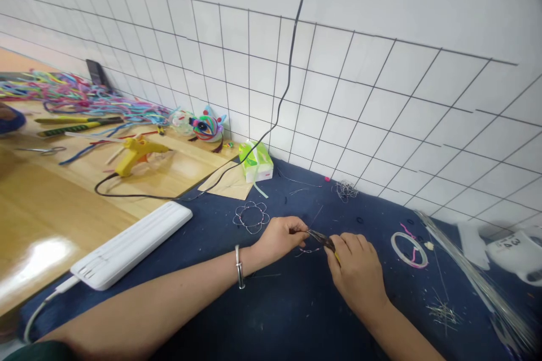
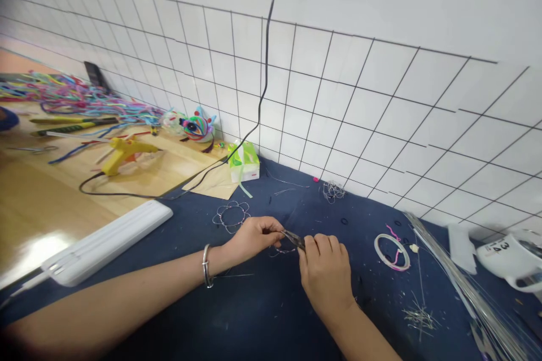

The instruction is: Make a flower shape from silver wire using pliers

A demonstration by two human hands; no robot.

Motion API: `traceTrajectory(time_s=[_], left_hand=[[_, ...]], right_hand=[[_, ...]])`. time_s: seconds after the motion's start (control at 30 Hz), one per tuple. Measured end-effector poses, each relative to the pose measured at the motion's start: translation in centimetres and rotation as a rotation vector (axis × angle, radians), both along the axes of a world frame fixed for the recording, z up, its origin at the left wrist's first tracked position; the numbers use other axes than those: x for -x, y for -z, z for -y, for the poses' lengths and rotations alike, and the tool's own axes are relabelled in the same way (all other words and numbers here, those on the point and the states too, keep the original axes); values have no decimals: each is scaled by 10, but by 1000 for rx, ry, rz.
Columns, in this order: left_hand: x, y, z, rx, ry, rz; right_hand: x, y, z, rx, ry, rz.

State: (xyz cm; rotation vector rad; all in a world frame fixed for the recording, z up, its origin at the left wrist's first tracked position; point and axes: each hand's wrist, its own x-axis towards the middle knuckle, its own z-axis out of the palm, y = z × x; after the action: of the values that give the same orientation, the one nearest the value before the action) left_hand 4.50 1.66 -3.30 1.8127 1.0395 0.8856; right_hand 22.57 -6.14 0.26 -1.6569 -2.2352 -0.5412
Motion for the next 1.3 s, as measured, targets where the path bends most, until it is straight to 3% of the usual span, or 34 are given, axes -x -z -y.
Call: traceTrajectory(time_s=[0.5,0.77,1.03,1.2,1.3], left_hand=[[1,-4,3,-273,-63,-123],[3,-4,3,-238,-9,-93],[1,-2,2,-177,-71,-46],[1,-1,1,-134,-69,-27],[1,-2,1,-122,-58,-15]], right_hand=[[3,-8,-2,65,22,17],[-1,-8,-3,77,-28,-4],[-2,-8,-5,90,-13,-27],[-6,-10,-5,61,-50,-151],[-9,-12,-8,129,-37,-419]])
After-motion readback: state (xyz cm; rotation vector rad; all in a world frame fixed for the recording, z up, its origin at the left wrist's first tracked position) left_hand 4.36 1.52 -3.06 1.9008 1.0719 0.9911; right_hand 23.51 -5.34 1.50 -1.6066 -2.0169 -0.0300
